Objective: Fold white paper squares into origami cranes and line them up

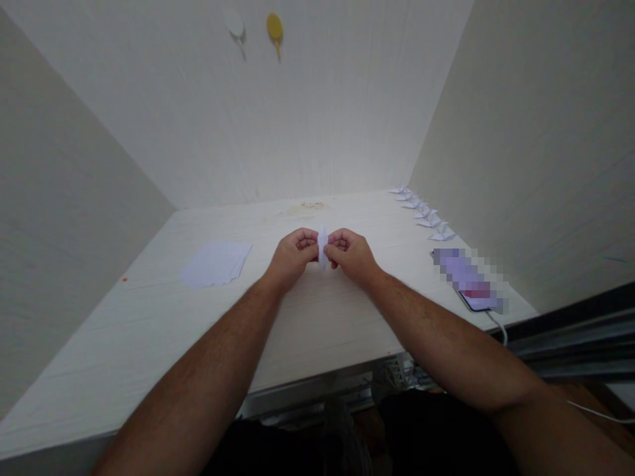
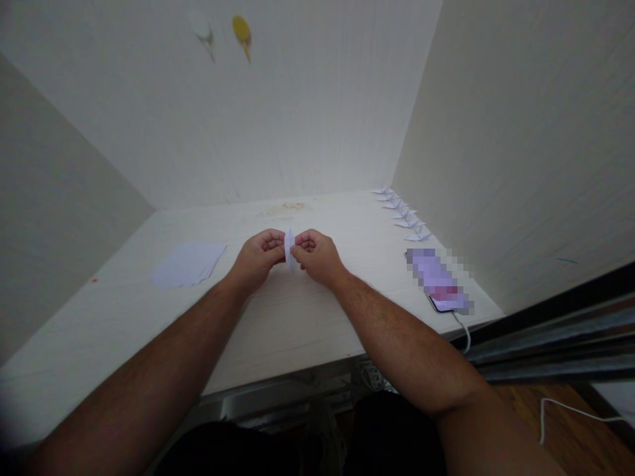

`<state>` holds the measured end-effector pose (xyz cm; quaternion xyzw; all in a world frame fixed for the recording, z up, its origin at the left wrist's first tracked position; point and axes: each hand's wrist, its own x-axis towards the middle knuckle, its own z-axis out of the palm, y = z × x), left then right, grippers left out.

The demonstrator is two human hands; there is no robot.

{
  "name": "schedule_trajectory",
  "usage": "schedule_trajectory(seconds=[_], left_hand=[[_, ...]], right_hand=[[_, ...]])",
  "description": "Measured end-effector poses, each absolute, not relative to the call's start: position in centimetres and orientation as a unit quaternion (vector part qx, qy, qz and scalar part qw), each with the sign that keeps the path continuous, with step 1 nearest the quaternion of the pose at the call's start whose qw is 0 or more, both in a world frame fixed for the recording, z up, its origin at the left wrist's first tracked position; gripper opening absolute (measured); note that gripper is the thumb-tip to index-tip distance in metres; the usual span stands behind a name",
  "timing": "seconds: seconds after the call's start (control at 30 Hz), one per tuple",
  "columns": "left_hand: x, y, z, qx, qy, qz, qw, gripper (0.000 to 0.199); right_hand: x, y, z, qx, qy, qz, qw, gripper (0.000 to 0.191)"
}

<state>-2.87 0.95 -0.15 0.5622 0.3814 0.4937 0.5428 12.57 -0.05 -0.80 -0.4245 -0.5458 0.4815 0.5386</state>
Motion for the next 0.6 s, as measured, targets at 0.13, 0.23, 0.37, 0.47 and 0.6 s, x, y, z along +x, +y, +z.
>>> schedule_trajectory(seconds=[0.13,0.23,0.37,0.47,0.6], left_hand=[[-2.94,1.05,-0.31,0.565,0.373,0.497,0.543,0.024],[-2.94,1.08,-0.40,0.562,0.367,0.499,0.549,0.025],[-2.86,1.01,-0.32,0.561,0.362,0.496,0.555,0.027],[-2.83,0.97,-0.31,0.562,0.357,0.495,0.558,0.028],[-2.85,0.91,-0.32,0.562,0.352,0.492,0.564,0.026]], right_hand=[[12.62,-0.03,-0.83,-0.414,-0.538,0.494,0.543,0.018],[12.65,-0.04,-0.86,-0.406,-0.533,0.503,0.546,0.020],[12.69,-0.11,-0.79,-0.407,-0.534,0.500,0.547,0.021],[12.71,-0.17,-0.65,-0.402,-0.534,0.502,0.549,0.020],[12.66,-0.22,-0.55,-0.404,-0.531,0.502,0.550,0.021]])
